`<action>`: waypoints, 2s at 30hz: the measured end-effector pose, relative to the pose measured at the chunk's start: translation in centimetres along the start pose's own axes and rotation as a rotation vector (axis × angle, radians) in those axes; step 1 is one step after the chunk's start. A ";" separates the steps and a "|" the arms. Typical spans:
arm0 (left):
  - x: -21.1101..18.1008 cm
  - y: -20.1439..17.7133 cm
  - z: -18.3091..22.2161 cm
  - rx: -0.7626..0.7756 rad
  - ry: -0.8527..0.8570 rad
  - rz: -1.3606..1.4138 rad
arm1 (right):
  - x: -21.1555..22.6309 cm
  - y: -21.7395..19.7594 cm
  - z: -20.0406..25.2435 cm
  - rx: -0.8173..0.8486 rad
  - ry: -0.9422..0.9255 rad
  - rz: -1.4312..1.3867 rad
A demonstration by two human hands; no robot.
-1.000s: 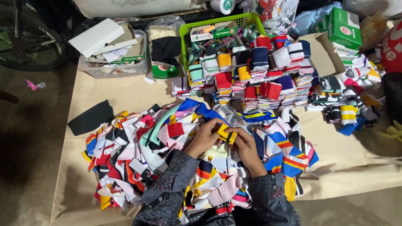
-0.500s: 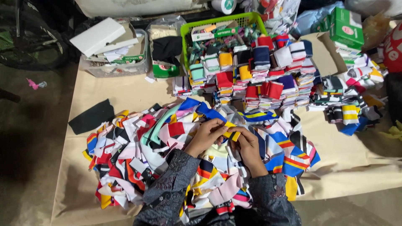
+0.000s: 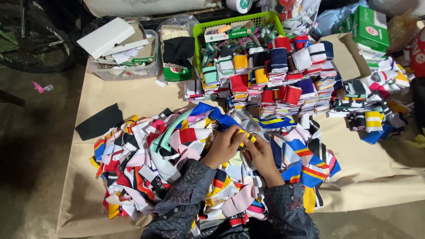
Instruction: A person is inspecting individual fabric strips for quality and stacking them into organized piles on a work table.
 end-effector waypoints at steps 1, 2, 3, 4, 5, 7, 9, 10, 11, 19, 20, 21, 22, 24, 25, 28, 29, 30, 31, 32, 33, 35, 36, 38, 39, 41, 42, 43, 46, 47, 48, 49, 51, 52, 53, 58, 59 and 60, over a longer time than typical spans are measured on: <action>0.6 0.2 0.1 -0.001 0.002 -0.002 | 0.0 0.0 -0.1 0.001 -0.002 -0.001; 1.1 0.3 0.1 -0.037 0.020 -0.046 | 0.0 0.0 -0.1 0.010 0.004 0.014; 1.6 0.4 0.3 -0.073 0.036 -0.090 | -0.1 0.0 -0.2 0.019 0.012 0.028; 1.1 0.1 0.2 -0.074 0.036 -0.092 | 0.5 0.2 -0.3 0.021 0.011 0.026; 0.6 -0.1 0.3 -0.102 0.057 -0.094 | 1.1 0.5 -0.2 0.036 0.010 0.028; 0.3 -0.4 0.3 -0.129 0.075 -0.097 | 1.6 0.9 -0.1 0.051 0.012 0.028; 0.7 -0.4 0.2 -0.137 0.082 -0.084 | 1.6 0.9 -0.2 0.022 0.016 0.030; 0.6 -0.4 0.4 -0.138 0.081 -0.084 | 1.1 0.7 0.0 0.023 0.017 0.030; 0.6 -0.3 0.3 -0.117 0.074 -0.059 | 0.6 0.5 0.0 -0.004 0.018 -0.001; -1.5 -0.9 0.4 -0.037 0.011 0.155 | 0.9 0.2 0.1 -0.087 -0.004 -0.022; -1.3 -0.9 0.5 -0.047 0.021 0.149 | 0.8 0.2 0.2 -0.089 -0.002 -0.026; -1.1 -0.9 0.2 -0.057 0.036 0.142 | 0.9 0.2 0.1 -0.091 -0.006 -0.030; -1.2 -0.9 0.1 -0.058 0.039 0.143 | 0.8 0.1 -0.1 -0.090 -0.010 -0.029; -1.3 -0.8 0.2 -0.051 0.034 0.134 | 0.7 0.0 0.1 -0.089 -0.024 -0.045; -1.8 -0.7 0.6 -0.052 0.032 0.133 | 0.6 -0.1 0.3 -0.088 -0.022 -0.046; -2.1 -0.4 0.6 -0.004 -0.021 0.184 | 1.3 0.3 0.2 -0.114 -0.052 -0.095; -1.7 -0.5 0.5 -0.022 -0.016 0.258 | 2.1 0.7 0.3 -0.154 -0.048 -0.054; -1.1 -0.5 0.3 -0.041 -0.011 0.332 | 2.8 1.2 0.4 -0.193 -0.045 -0.012; -1.7 -0.7 0.5 -0.049 -0.011 0.331 | 3.7 2.2 0.5 -0.186 -0.045 -0.012; -2.0 -1.2 0.8 -0.106 -0.027 0.352 | 4.6 2.9 0.5 -0.226 -0.052 0.006; -2.4 -1.6 1.1 -0.163 -0.044 0.372 | 5.4 3.7 0.6 -0.265 -0.058 0.025; -3.4 -2.3 1.6 -0.238 -0.061 0.375 | 5.0 4.8 0.8 -0.287 -0.034 0.033; -3.8 -2.7 1.6 -0.305 -0.077 0.378 | 4.7 5.3 0.7 -0.317 -0.011 0.041; -4.5 -3.6 1.8 -0.326 -0.099 0.399 | 3.9 6.3 0.3 -0.321 -0.018 0.017; -4.7 -4.1 2.3 -0.352 -0.130 0.421 | 3.4 7.0 0.5 -0.321 -0.015 -0.006; -4.3 -4.5 3.1 -0.381 -0.155 0.454 | 4.7 8.0 0.7 -0.288 0.011 -0.015; -4.0 -4.8 3.3 -0.404 -0.170 0.486 | 5.4 8.6 0.5 -0.260 0.026 -0.026; -3.8 -5.4 3.5 -0.411 -0.173 0.485 | 5.2 8.6 0.4 -0.254 0.031 -0.027; -2.8 -7.6 4.0 -0.443 -0.239 0.431 | 4.2 8.4 -0.2 -0.133 0.070 0.016; -2.7 -8.7 3.7 -0.436 -0.248 0.345 | 3.9 8.0 -0.8 -0.090 0.076 0.094; -2.6 -9.8 3.5 -0.429 -0.256 0.258 | 3.6 7.7 -1.3 -0.047 0.083 0.172; -2.3 -10.9 3.1 -0.435 -0.257 0.260 | 2.3 6.9 -1.6 -0.041 0.083 0.174; -1.9 -12.9 2.3 -0.409 -0.280 0.139 | -0.3 5.3 -2.2 -0.048 0.124 0.196; -1.7 -13.2 1.9 -0.419 -0.280 0.144 | -0.3 5.2 -2.3 -0.038 0.123 0.202; -1.6 -13.7 1.4 -0.433 -0.251 0.136 | -0.5 4.8 -2.5 -0.124 0.184 0.066; -2.5 -12.8 -1.0 -0.446 -0.174 0.199 | -1.1 4.4 -2.2 -0.194 0.191 -0.011; -2.8 -12.0 -1.7 -0.426 -0.178 0.287 | -1.1 4.4 -2.3 -0.188 0.184 -0.013; -3.1 -11.2 -2.4 -0.405 -0.182 0.374 | -1.0 4.4 -2.3 -0.182 0.177 -0.016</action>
Point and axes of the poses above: each hand's wrist, its own z-axis away from the middle knuckle, its own y-axis out of the palm, x = y × z, the point moved 4 cm from there along -z, towards the middle knuckle, and after that the axes turned 4 degrees about -y, right-handed, at the moved point
